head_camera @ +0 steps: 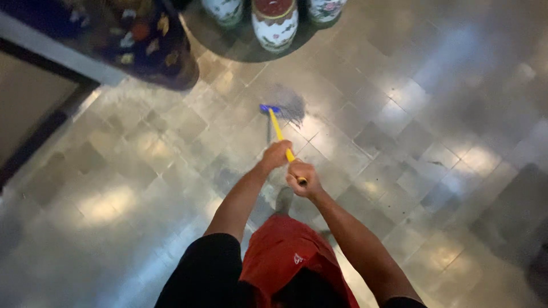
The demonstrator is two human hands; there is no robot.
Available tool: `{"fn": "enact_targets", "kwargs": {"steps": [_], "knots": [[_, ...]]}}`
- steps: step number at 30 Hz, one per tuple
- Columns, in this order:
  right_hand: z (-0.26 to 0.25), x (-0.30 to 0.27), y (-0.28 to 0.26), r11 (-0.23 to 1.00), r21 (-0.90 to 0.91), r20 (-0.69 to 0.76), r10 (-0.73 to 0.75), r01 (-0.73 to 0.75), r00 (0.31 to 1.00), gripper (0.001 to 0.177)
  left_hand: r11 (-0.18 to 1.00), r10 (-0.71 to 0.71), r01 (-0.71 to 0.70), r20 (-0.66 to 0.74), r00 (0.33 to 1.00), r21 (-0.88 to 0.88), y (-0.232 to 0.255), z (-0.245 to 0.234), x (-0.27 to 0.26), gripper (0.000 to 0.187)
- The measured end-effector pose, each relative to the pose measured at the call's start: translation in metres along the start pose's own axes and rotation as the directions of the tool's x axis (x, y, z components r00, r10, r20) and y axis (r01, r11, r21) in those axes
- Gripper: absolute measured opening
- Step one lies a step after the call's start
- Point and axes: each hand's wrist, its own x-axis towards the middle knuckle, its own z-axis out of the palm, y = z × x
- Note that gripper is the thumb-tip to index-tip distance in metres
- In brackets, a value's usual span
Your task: The person is mopping the tiled floor in a dining area between tables and booths.
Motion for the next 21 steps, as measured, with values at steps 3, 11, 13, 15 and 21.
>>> {"fn": "enact_targets", "kwargs": {"steps": [3, 11, 13, 15, 21], "knots": [[0.019, 0.006, 0.018, 0.997, 0.055, 0.156, 0.046, -0.055, 0.987, 0.030, 0.990, 0.013, 0.005, -0.123, 0.992, 0.142, -0.050, 0.003, -0.003, 0.025], [-0.044, -0.048, -0.015, 0.999, 0.013, 0.274, 0.026, -0.031, 0.961, 0.035, 0.968, 0.229, -0.206, -0.160, 0.960, 0.145, -0.009, 0.086, -0.022, 0.022], [-0.076, -0.070, -0.040, 0.999, -0.003, 0.269, 0.048, -0.049, 0.962, 0.036, 0.961, 0.270, -0.260, -0.116, 0.956, 0.096, 0.029, 0.113, -0.031, 0.021], [-0.110, -0.087, -0.072, 0.985, 0.040, 0.210, 0.159, -0.171, 0.965, 0.036, 0.953, 0.302, -0.296, -0.121, 0.946, 0.064, 0.075, 0.139, -0.041, 0.022], [-0.132, -0.084, -0.141, 0.980, -0.149, 0.000, 0.133, -0.131, 0.991, 0.027, 0.919, 0.384, -0.365, 0.124, 0.915, -0.150, 0.188, 0.121, -0.066, 0.023]]}}
